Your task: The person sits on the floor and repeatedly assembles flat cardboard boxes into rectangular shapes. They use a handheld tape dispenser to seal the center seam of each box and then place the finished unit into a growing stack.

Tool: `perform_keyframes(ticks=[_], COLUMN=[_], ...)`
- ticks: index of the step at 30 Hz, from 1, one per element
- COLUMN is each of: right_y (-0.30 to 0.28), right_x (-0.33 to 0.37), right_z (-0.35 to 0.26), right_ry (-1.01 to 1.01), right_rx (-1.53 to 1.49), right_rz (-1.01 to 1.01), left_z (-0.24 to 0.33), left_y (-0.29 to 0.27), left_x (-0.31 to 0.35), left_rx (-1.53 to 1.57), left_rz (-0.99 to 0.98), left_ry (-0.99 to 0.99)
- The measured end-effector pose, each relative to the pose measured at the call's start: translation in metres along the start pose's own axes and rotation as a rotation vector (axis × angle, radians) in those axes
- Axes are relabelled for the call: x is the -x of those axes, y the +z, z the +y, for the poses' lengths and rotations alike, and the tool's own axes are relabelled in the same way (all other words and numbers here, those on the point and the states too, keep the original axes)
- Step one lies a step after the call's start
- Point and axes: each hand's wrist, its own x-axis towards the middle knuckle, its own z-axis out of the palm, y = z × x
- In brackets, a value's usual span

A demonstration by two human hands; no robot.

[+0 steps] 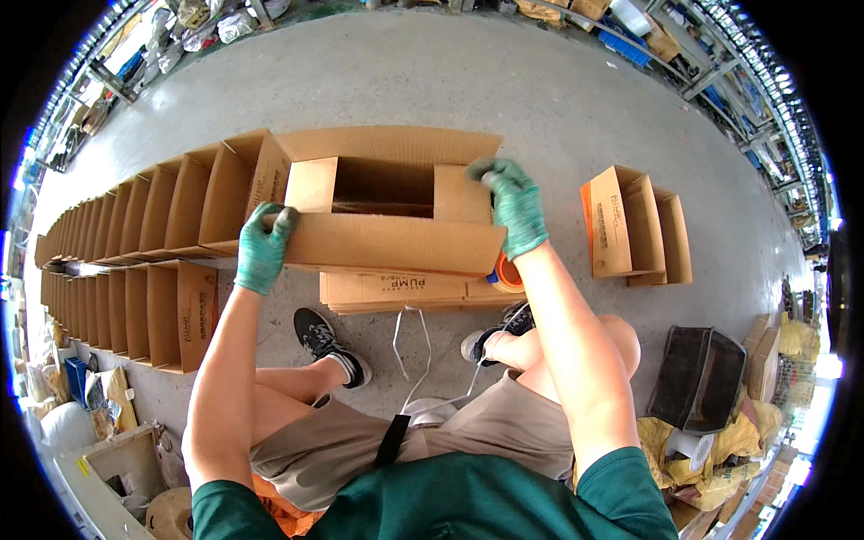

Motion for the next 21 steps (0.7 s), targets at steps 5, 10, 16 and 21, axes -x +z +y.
perform_keyframes(ticks=[5, 10, 16, 21], right_y=[0.025, 0.011, -0.02, -0.003], right_x=[-0.014, -0.019, 0.007, 0.014], right_z=[-0.026, -0.033, 0.021, 0.013], right_ry=[-0.053, 0.066, -0.136, -0.155], right_rx=[0.078, 0.191, 0.474, 0.637], right_rz=[0.284, -0.009, -0.135, -0.091], left_z=[-0.006, 0.011, 0.01, -0.015], left_y=[0.027, 0.026, 0.035, 0.037], left_x=[-0.008, -0.004, 0.003, -0.004], left_rx=[-0.342, 0.053, -0.174, -0.174], left_rz=[0.287, 0.09, 0.026, 0.073], left_ry=[0.226, -0.053, 0.204, 0.182])
